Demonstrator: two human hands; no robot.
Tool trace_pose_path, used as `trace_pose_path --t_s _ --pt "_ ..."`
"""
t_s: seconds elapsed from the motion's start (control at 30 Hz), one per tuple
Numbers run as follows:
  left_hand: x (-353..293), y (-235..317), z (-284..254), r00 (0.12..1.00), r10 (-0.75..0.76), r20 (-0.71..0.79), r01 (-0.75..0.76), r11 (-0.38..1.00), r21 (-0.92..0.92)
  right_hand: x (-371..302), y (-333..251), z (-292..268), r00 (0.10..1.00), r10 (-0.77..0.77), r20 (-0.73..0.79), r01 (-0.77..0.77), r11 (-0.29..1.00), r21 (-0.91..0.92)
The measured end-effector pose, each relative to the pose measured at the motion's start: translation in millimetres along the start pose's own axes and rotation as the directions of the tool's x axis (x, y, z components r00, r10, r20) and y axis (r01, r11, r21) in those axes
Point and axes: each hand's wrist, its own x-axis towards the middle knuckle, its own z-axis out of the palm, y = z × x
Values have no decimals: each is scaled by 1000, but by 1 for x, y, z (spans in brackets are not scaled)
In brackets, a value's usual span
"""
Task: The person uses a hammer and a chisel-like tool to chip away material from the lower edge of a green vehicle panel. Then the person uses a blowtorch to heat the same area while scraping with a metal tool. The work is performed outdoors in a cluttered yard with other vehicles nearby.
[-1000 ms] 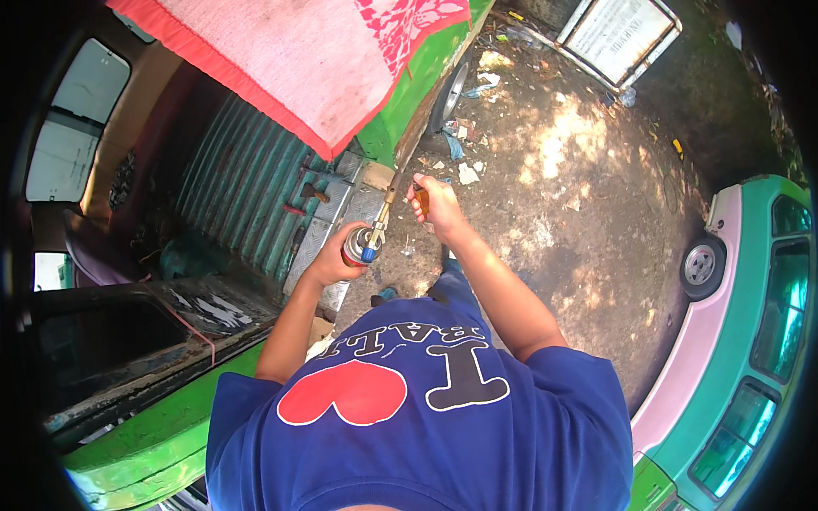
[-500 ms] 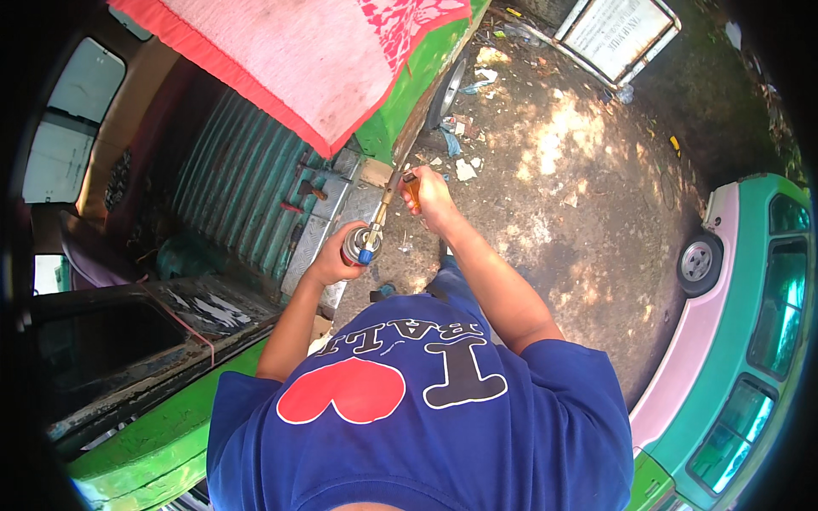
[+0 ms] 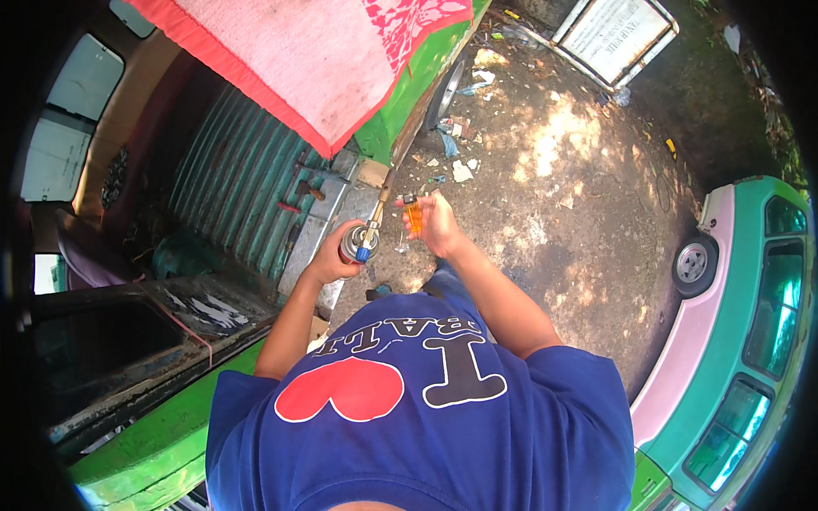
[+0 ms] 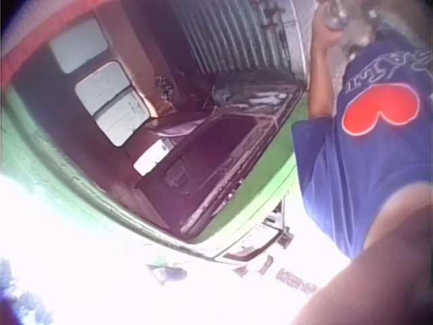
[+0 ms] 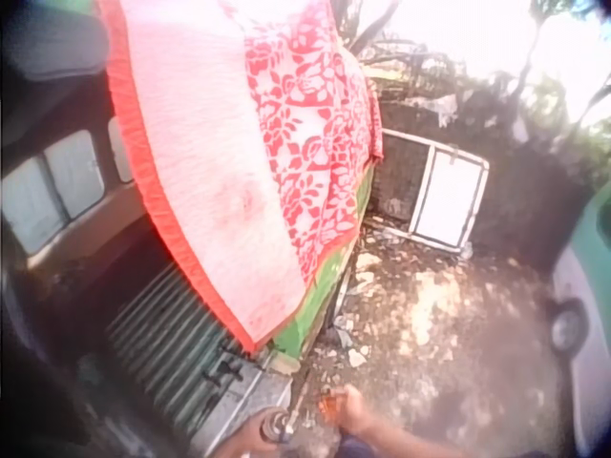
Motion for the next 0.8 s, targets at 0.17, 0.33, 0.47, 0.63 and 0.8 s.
trace_pose_path --t_s 0.17,0.33,0.47,0.63,0.8 --pt "0 3 -1 999 23 -40 -22 1000 14 -11 14 -5 996 -55 -77 56 998 11" --pt "2 -1 -4 1000 18 -14 -17 997 72 -8 -20 16 961 -204 -185 165 964 -208" --pt "4 -1 -3 1000 27 3 -27 995 99 -5 -33 22 939 -275 -206 198 923 -329" --pt "5 0 -1 998 62 5 -62 989 136 1 -41 25 945 -298 -133 250 923 -294" --pt "-5 2 6 998 46 -35 -42 995 93 1 -35 28 947 -269 -174 208 929 -307"
